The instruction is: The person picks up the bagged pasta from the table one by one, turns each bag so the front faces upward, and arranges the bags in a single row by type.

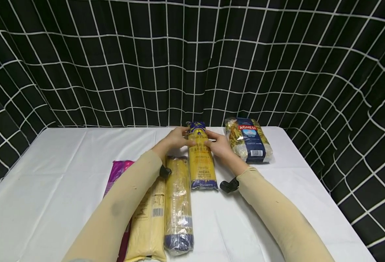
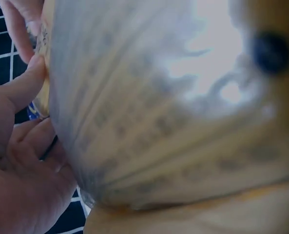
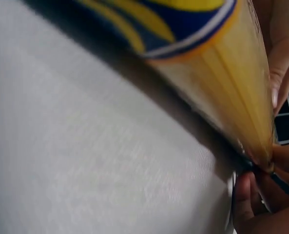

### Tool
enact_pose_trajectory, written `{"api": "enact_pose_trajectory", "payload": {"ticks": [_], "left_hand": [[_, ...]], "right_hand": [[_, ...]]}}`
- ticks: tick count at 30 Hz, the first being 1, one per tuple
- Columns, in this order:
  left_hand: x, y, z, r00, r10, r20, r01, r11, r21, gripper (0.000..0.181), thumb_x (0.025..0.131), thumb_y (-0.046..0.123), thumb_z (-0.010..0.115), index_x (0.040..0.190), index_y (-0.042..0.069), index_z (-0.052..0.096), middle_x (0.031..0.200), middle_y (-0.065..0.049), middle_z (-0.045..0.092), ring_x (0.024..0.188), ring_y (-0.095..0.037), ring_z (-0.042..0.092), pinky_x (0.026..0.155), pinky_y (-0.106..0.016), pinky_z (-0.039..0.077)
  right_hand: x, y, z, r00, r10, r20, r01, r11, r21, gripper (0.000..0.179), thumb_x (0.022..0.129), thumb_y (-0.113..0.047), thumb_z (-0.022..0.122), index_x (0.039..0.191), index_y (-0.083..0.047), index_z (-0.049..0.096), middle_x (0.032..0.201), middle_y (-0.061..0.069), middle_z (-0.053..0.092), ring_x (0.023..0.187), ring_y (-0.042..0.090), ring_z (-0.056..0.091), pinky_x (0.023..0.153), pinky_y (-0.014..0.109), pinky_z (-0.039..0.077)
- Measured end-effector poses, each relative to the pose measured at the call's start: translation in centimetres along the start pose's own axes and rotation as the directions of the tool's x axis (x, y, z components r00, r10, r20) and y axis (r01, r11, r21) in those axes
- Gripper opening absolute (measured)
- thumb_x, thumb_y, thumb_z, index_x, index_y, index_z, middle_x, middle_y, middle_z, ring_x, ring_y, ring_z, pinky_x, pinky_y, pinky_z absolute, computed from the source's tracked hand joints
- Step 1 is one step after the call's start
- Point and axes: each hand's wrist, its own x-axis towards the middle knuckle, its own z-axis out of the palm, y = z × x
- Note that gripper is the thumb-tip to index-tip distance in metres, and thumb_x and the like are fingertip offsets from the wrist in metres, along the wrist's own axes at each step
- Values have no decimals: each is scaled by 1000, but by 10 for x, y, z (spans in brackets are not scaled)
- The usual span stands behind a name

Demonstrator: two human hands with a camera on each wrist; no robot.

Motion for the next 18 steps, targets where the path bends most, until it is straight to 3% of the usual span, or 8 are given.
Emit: {"api": "enact_pose_trajectory", "payload": {"ticks": [3,11,14,18], "left_hand": [[-2,-2,-4,999,2,33,-2,1000,6,80,99,20,74,162,-1,29,153,-23,51,143,-34,48,122,-40,35],[-10,-4,-11,995,1,100,-1,1000,2,68,105,19,62,161,-2,31,161,-21,42,149,-34,40,124,-42,30],[-18,-4,-13,996,9,85,-9,1000,4,61,105,20,61,159,0,38,162,-19,41,149,-34,39,123,-44,33],[-32,-3,-16,996,85,27,-86,995,54,45,105,19,63,146,2,56,147,-16,58,136,-33,54,111,-44,47]], "right_hand": [[-1,0,1,1000,2,27,-2,1000,-6,54,106,-5,54,159,-8,42,155,20,50,130,33,55,100,35,50],[-12,0,-4,996,-16,87,23,997,-72,56,106,-10,53,159,-4,39,157,21,47,137,34,51,114,46,44],[-26,-2,-11,995,-45,90,56,991,-124,59,103,-13,57,159,-5,40,159,19,45,140,37,50,118,49,38],[-54,-10,-19,991,-110,79,122,978,-167,60,102,-14,61,159,-6,43,158,19,47,136,39,55,113,50,44]]}}
